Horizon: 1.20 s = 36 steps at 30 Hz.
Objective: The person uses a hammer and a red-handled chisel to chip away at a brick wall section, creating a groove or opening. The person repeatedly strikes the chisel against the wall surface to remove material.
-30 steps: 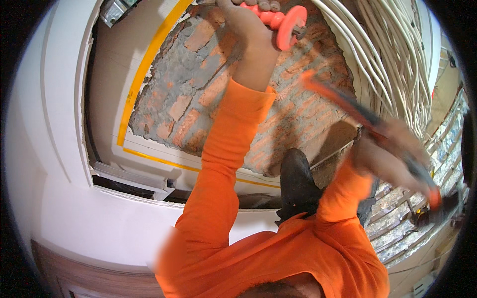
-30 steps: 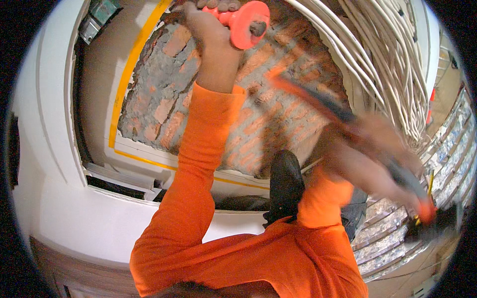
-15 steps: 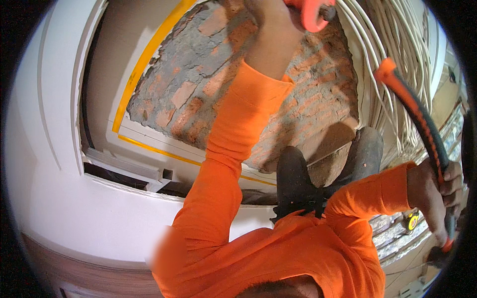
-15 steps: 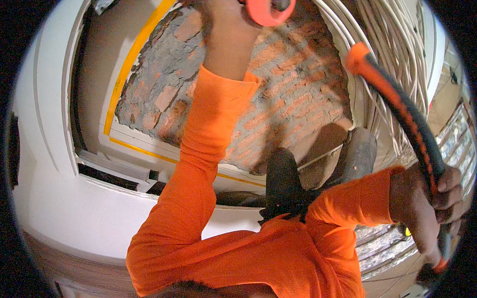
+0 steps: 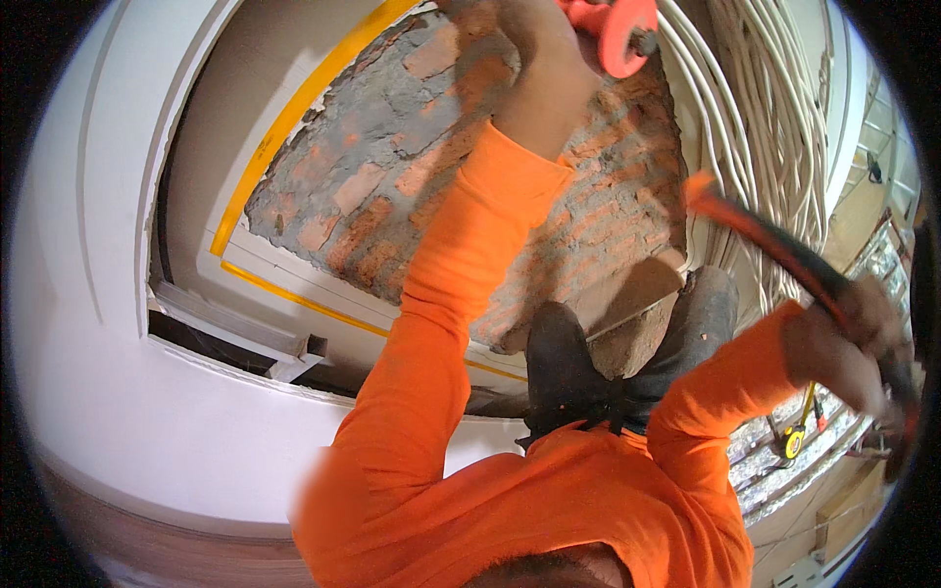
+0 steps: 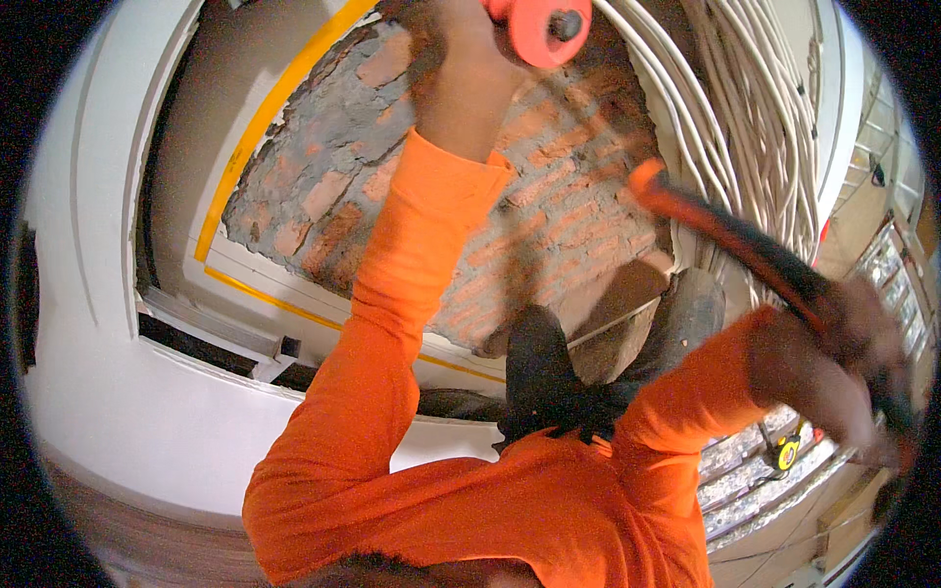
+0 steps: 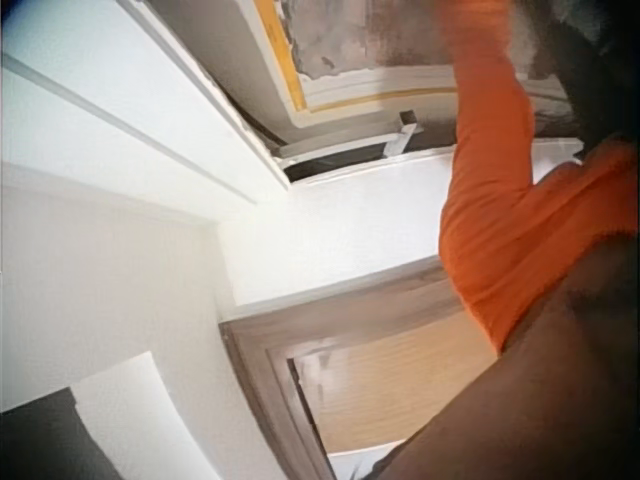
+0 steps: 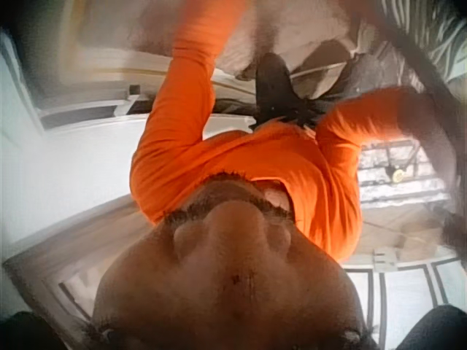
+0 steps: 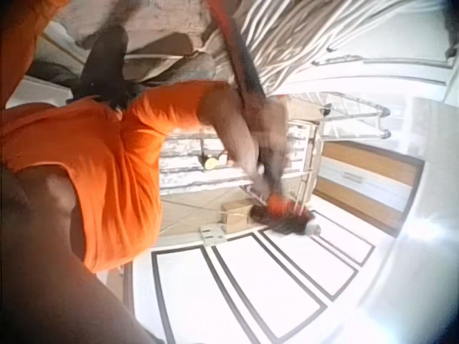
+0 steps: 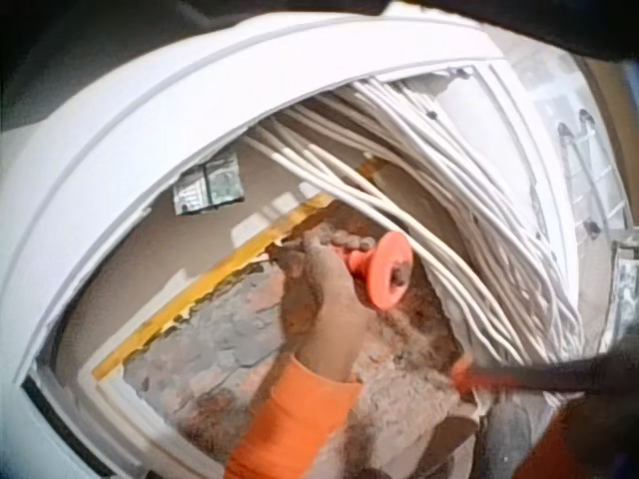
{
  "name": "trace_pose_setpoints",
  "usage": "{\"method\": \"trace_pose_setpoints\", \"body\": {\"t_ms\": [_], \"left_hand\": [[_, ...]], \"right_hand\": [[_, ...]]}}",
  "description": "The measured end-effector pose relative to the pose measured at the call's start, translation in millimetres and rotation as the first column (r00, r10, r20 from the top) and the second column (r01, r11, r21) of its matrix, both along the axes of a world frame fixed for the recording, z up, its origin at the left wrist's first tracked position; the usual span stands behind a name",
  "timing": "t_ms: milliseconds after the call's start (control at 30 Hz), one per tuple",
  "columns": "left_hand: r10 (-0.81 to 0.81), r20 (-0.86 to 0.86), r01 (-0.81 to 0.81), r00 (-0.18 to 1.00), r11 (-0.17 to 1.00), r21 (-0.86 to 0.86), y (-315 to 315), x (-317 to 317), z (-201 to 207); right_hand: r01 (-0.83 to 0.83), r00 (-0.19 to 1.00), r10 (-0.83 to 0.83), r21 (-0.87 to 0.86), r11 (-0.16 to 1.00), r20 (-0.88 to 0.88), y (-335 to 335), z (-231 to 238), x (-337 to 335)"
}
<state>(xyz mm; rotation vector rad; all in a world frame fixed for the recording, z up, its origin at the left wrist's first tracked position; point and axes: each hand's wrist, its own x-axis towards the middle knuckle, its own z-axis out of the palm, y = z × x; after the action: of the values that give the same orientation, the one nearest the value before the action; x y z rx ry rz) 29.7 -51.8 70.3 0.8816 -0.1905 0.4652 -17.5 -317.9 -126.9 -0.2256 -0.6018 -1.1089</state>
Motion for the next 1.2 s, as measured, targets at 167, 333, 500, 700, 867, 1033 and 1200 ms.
{"method": "trace_pose_setpoints", "body": {"t_ms": [167,333,500,700,867,1033,1200], "left_hand": [[-0.044,0.022,0.044,0.999,0.999,-0.010,1.3,6.3,-0.4],[-0.010,0.025,0.009,1.000,0.999,0.052,16.2,10.0,-8.7],[-0.024,0.015,0.023,1.000,0.998,0.052,18.9,5.2,-8.2],[-0.083,0.028,0.082,0.996,0.996,0.028,9.9,4.4,5.2],[-0.027,0.002,0.026,1.000,0.991,0.131,23.9,9.9,-5.8],[0.055,0.073,-0.078,0.996,0.928,0.364,42.4,18.5,-16.1],[0.107,-0.034,-0.098,0.994,0.975,0.201,33.3,-1.0,-42.5]], "right_hand": [[0.413,0.800,-0.290,0.132,0.901,-0.525,86.3,33.1,-16.2],[-0.436,0.629,-0.135,-0.491,0.755,-0.765,185.3,6.9,26.5],[-0.227,0.888,0.175,-0.075,0.971,-0.425,88.8,9.4,-5.2],[0.343,0.939,-0.336,0.305,0.888,-0.078,26.1,37.2,-26.0],[-0.707,0.589,0.418,-0.190,0.681,-0.692,202.9,37.1,-5.1],[-0.564,0.574,-0.040,-0.431,0.705,-0.818,186.7,-65.3,15.0],[-0.680,0.329,0.437,0.111,0.725,-0.837,153.7,-44.2,-14.3]]}}
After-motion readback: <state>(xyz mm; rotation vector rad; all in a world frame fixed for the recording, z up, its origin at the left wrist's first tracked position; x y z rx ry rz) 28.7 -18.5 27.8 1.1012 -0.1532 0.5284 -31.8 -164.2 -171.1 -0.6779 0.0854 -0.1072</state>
